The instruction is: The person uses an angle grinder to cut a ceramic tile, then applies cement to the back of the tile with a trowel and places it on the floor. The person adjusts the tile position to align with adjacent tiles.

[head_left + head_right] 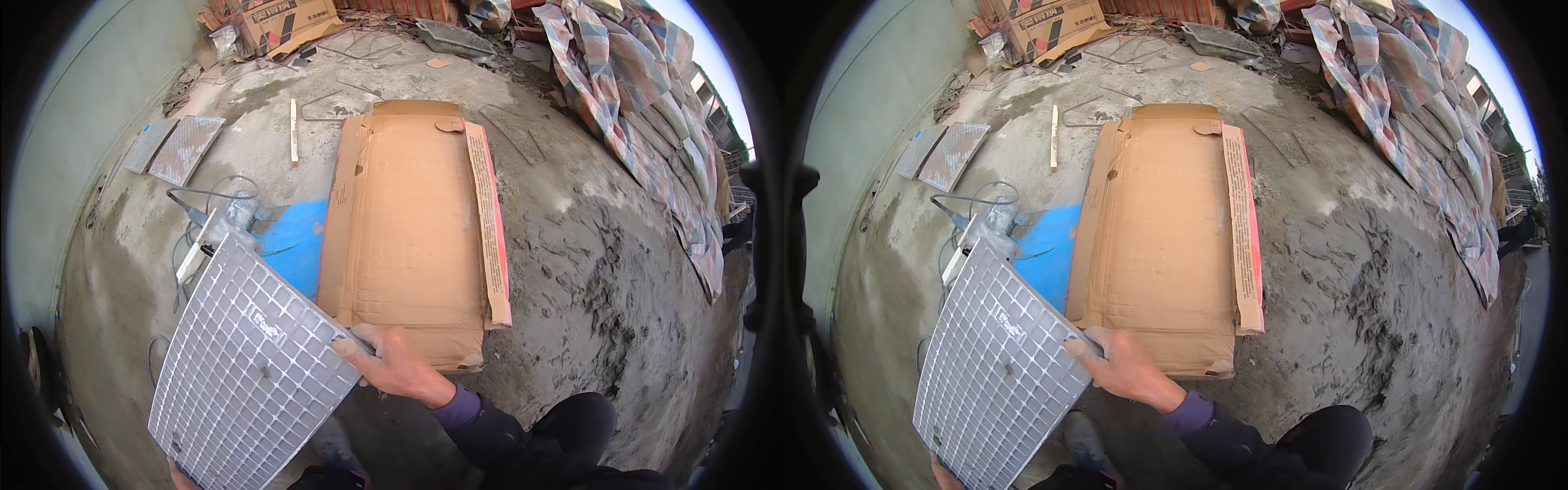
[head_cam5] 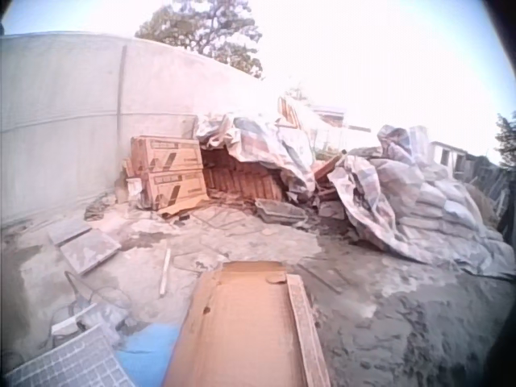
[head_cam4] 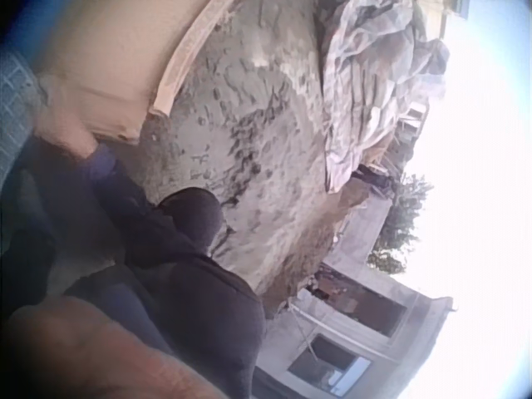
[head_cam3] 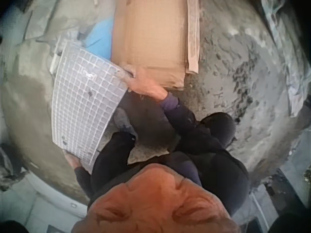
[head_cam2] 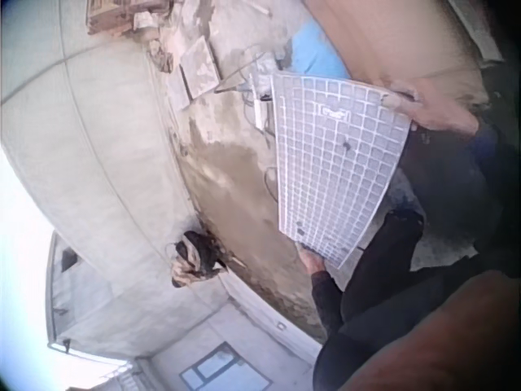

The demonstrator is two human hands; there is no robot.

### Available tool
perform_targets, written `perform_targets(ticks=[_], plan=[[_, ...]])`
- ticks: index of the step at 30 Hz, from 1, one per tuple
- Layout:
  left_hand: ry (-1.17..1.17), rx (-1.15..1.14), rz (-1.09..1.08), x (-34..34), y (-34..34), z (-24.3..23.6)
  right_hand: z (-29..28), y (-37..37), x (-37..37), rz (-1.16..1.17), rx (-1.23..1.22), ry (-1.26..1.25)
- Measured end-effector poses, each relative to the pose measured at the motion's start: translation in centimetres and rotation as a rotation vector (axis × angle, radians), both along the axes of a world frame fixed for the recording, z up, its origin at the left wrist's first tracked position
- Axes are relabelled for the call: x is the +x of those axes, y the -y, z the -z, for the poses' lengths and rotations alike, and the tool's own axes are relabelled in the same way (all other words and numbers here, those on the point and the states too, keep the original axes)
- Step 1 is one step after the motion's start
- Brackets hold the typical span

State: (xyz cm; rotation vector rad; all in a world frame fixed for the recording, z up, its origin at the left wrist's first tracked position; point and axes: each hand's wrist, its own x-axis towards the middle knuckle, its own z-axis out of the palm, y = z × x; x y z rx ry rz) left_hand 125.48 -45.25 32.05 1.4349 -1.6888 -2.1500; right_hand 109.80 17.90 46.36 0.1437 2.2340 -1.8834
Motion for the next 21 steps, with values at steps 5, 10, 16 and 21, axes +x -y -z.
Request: perform_targets(ticks=[5, 10, 16, 21], plan=[[-0.241, 0.125, 0.189, -12.4, -13.3, -3.2, -2.7, -13.5, 3.7, 0.400, 0.221, -0.204], [-0.271, 0.142, 0.464, -23.3, -30.8, -3.5, -0.8, -26.4, 8.7, 0.920, 0.478, -0.187], [-0.154, 0.214, 0.620, -29.6, -42.8, 1.8, 4.5, -33.4, 13.4, 1.092, 0.451, -0.043], [-0.098, 0.167, 0.567, -30.4, -42.3, 7.5, 11.3, -35.1, 11.1, 1.024, 0.429, 0.026]])
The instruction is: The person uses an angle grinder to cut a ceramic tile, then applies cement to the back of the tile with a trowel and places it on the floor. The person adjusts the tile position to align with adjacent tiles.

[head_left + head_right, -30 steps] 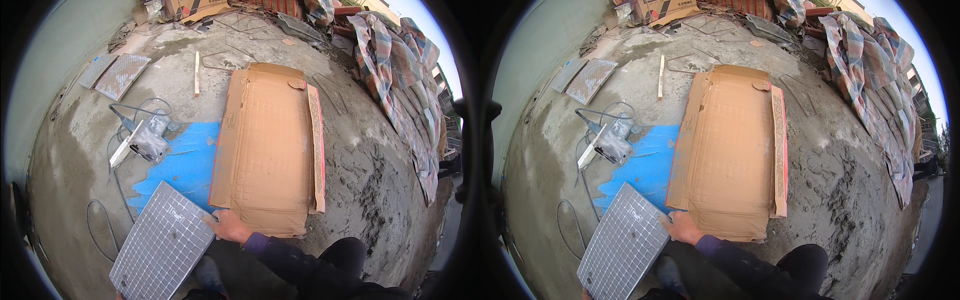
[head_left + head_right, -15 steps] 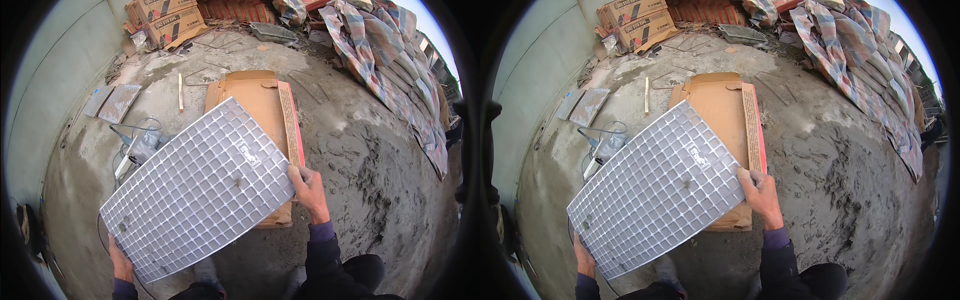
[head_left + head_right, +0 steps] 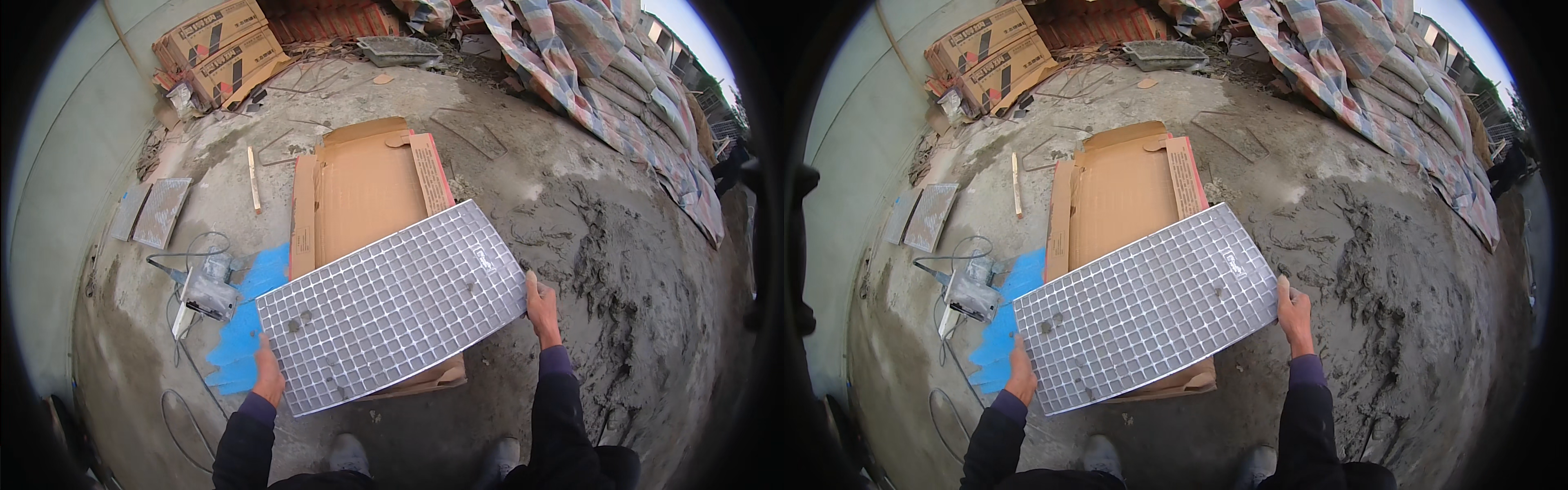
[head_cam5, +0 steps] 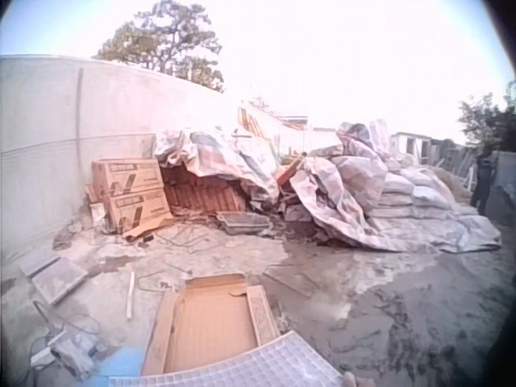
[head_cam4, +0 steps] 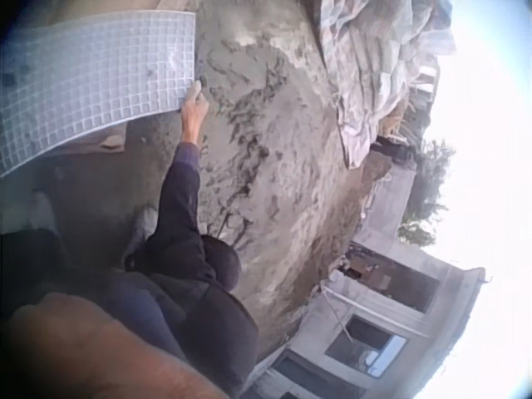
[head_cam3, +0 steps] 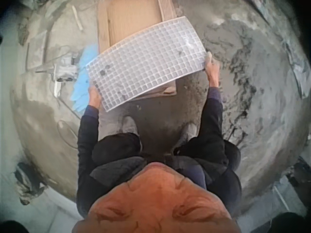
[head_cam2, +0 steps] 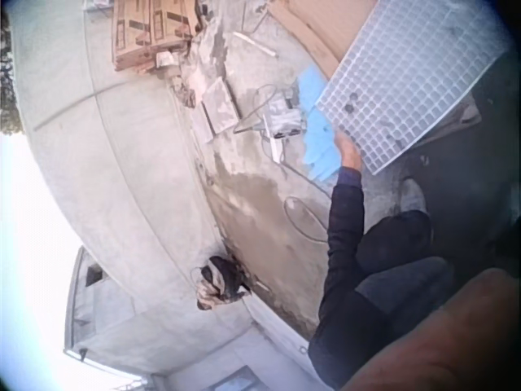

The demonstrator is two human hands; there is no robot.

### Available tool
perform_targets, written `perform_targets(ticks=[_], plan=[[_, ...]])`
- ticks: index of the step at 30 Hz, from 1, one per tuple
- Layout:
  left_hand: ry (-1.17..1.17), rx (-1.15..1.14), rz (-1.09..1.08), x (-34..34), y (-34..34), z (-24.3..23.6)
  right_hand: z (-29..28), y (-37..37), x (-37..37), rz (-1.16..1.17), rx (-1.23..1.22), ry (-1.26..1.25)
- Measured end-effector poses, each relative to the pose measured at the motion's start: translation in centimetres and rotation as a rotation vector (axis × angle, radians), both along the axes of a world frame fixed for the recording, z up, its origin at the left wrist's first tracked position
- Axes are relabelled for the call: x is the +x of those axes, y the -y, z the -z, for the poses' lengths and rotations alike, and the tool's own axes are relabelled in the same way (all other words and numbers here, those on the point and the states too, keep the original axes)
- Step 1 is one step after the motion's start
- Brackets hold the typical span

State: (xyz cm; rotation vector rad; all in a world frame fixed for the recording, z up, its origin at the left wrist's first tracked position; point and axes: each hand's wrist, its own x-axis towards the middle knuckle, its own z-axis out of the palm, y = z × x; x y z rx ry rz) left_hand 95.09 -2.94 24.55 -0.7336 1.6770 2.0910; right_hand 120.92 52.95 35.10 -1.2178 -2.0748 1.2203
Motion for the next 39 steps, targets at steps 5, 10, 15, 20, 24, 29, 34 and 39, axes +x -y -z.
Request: perform_targets(ticks=[5, 10, 15, 20, 24, 29, 34, 39], plan=[[-0.015, 0.012, -0.011, -0.1, 1.7, 2.1, 4.0, 1.1, -3.0, -0.071, 0.058, 0.106], [-0.035, -0.132, 0.019, -0.2, 3.4, 4.2, 1.4, 0.4, -3.6, -0.193, 0.228, 0.453], [0.006, -0.551, 0.216, -3.5, 8.1, 4.4, -9.8, -5.3, 1.5, -0.584, 0.866, 0.721], [-0.703, -1.039, 0.301, -3.8, 4.7, -0.9, -23.1, -7.2, 22.7, -0.237, 0.757, 0.637], [-0.821, -0.846, 0.823, 0.0, -5.8, -10.5, -21.4, -1.4, 43.2, 0.337, 0.503, 0.769], [-0.952, -0.513, 1.417, 9.8, -18.1, -20.3, -10.2, 8.8, 60.3, 0.553, 0.147, 1.340], [-0.748, -0.302, 1.559, 17.7, -24.4, -21.1, -1.5, 11.3, 66.5, 0.495, 0.176, 1.402], [-0.510, -0.394, 1.626, 19.5, -23.7, -20.8, 1.2, 9.2, 68.1, 0.384, 0.014, 1.269]])
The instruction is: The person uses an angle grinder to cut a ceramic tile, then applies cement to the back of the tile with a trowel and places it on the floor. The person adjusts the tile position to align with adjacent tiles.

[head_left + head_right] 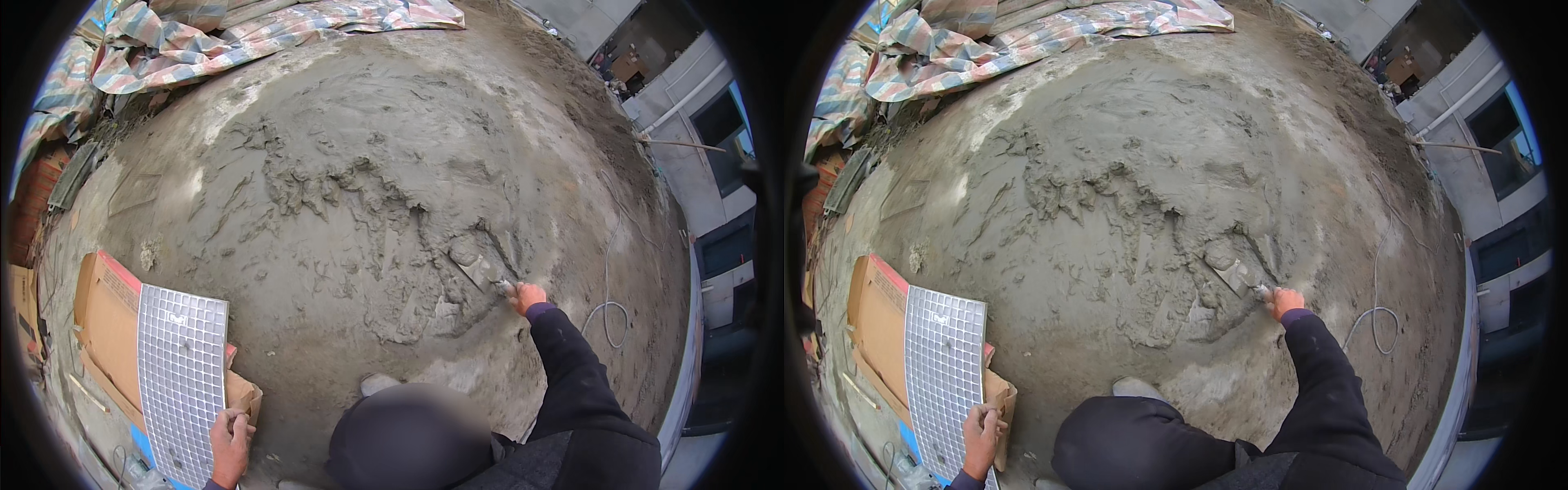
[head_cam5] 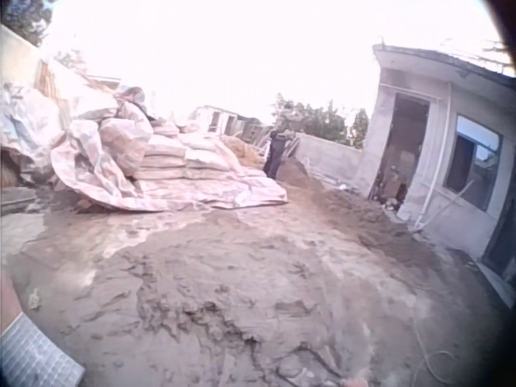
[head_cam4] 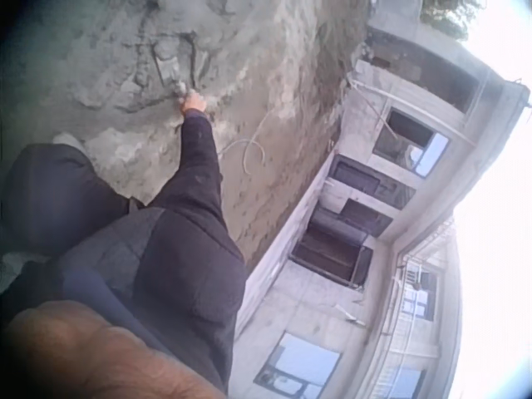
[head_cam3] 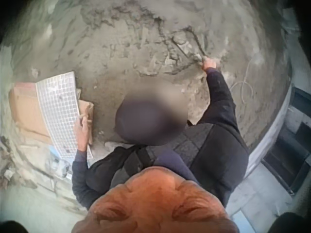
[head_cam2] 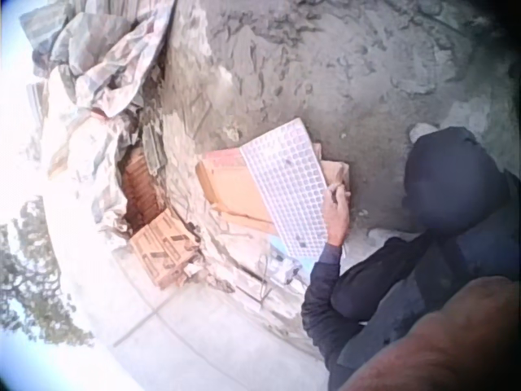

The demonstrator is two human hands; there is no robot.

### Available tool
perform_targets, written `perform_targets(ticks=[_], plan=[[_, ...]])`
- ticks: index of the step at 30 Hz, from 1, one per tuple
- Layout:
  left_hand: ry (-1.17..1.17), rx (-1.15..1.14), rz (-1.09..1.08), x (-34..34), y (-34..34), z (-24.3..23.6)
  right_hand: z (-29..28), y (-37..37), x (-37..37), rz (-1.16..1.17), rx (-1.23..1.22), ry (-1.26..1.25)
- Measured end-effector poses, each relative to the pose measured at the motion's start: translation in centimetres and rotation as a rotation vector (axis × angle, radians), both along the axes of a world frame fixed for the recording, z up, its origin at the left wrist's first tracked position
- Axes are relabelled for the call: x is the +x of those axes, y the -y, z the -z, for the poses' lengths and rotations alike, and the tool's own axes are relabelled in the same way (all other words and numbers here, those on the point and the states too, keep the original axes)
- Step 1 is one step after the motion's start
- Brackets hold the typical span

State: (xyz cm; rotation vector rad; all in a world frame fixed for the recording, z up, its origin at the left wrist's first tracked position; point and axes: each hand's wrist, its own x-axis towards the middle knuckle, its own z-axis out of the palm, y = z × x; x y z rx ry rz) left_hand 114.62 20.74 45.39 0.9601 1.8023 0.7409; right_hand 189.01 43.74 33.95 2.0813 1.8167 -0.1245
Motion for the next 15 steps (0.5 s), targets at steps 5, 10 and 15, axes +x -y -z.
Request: perform_targets(ticks=[5, 10, 15], plan=[[-0.007, 0.085, -0.055, -0.6, 0.1, -0.2, -3.1, -1.1, -0.4, -0.085, -0.204, -0.106], [0.006, 0.033, -0.044, 0.0, -0.7, -0.2, -4.9, 2.8, -5.8, 0.734, -0.255, -1.304], [0.068, -0.005, -0.028, 0.3, -0.8, -0.2, -1.9, 4.6, -12.4, 0.430, 0.105, -0.941]])
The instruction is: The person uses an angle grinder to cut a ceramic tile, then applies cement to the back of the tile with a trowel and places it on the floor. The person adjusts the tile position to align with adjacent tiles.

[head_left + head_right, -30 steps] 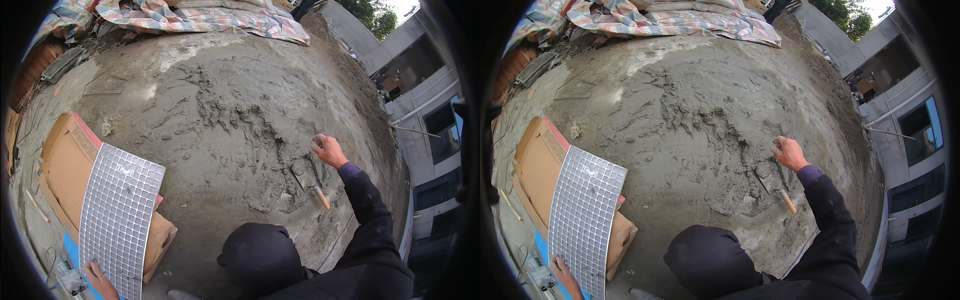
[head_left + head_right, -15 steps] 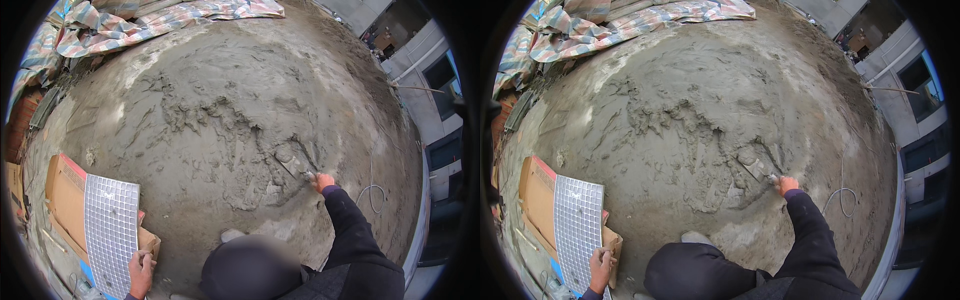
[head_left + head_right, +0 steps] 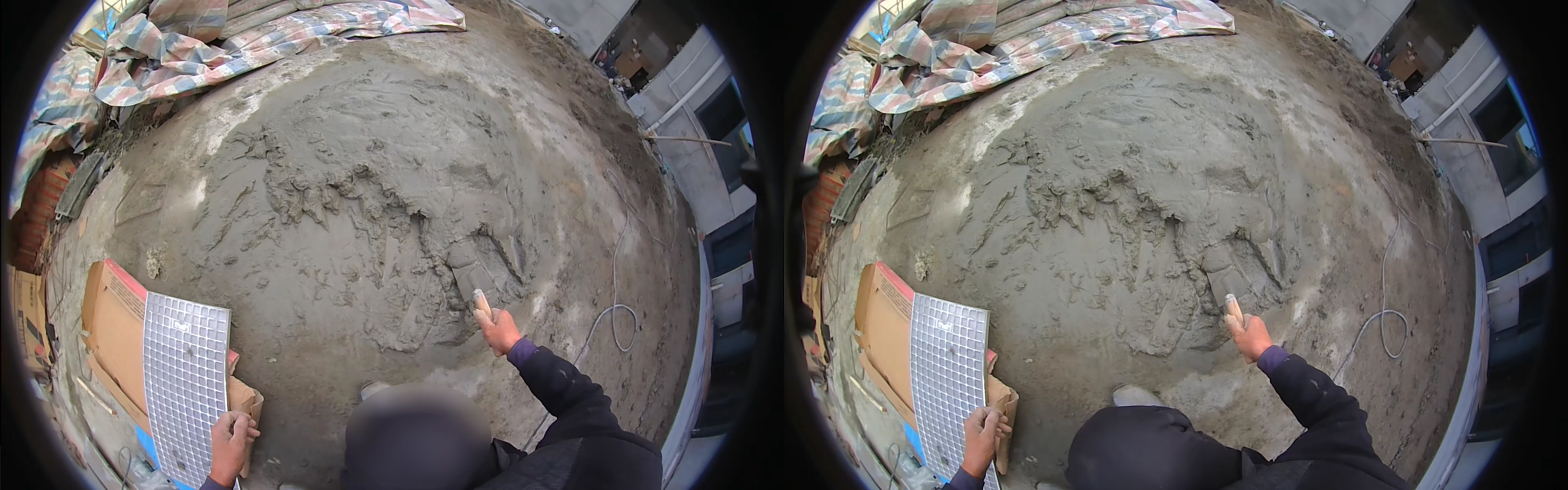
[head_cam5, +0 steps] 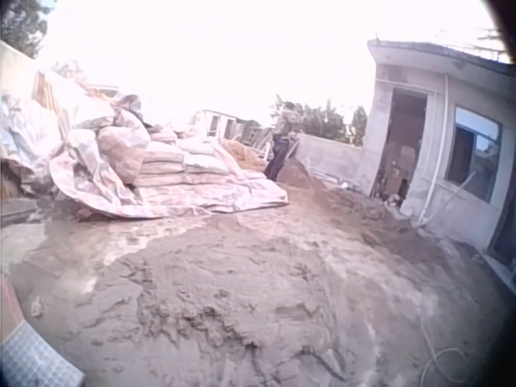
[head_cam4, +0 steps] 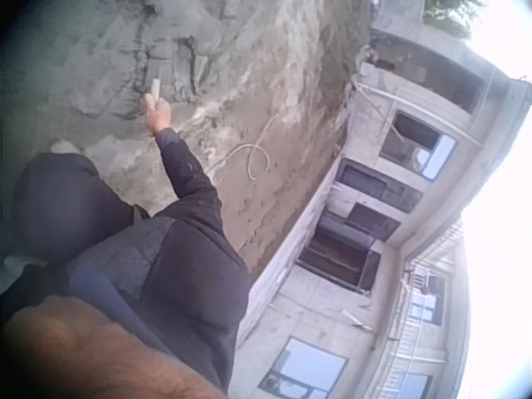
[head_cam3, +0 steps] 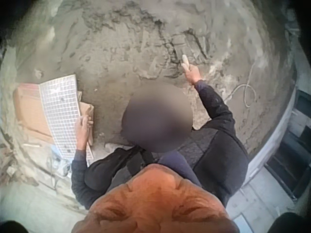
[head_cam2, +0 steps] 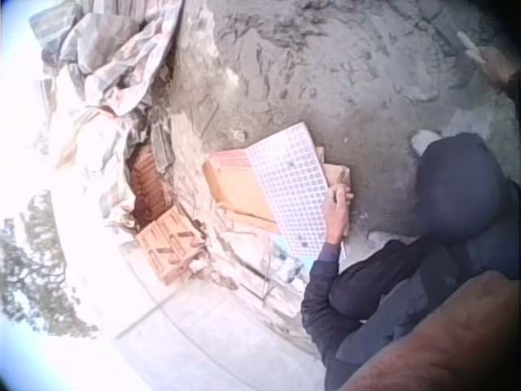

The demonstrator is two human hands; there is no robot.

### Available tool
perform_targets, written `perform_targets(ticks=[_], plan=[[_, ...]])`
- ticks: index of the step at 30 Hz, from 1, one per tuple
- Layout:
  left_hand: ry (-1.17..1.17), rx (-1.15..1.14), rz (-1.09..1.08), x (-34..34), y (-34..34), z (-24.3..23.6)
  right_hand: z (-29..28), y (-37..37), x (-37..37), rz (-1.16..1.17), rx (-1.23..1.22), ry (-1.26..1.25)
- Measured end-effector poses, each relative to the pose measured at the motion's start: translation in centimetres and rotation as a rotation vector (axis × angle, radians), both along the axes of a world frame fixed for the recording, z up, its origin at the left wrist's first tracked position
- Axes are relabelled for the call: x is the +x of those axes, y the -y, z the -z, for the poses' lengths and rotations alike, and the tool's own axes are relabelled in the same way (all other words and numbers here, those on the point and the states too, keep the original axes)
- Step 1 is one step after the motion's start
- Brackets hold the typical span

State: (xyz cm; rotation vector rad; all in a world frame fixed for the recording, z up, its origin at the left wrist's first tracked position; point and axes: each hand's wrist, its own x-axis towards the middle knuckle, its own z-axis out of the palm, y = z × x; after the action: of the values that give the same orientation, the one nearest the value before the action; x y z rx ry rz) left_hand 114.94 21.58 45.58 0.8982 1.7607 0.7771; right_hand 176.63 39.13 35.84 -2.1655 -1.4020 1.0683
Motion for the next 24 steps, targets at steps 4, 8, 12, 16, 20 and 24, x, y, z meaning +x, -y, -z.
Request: perform_targets(ticks=[4, 8, 12, 16, 20, 24], plan=[[-0.035, -0.046, -0.013, -0.5, 0.4, -0.4, 1.1, -4.9, -3.3, -0.092, 0.309, 0.197], [0.026, -0.006, -0.062, -0.9, 1.0, -0.9, -0.5, -12.4, -6.4, 0.151, 0.082, -0.437], [0.018, 0.005, -0.091, -1.3, 2.2, -1.9, -1.0, -17.1, -8.9, 0.273, 0.058, -0.736], [0.067, 0.005, -0.184, -1.7, 2.7, -2.6, -0.9, -21.8, -9.2, 0.256, 0.044, -0.783], [0.051, 0.018, -0.207, -2.5, 2.2, -2.8, -1.3, -25.4, -9.4, 0.303, 0.052, -0.936], [0.039, 0.045, -0.219, -2.9, 2.2, -3.5, -1.8, -24.8, -9.6, 0.244, 0.078, -0.836]])
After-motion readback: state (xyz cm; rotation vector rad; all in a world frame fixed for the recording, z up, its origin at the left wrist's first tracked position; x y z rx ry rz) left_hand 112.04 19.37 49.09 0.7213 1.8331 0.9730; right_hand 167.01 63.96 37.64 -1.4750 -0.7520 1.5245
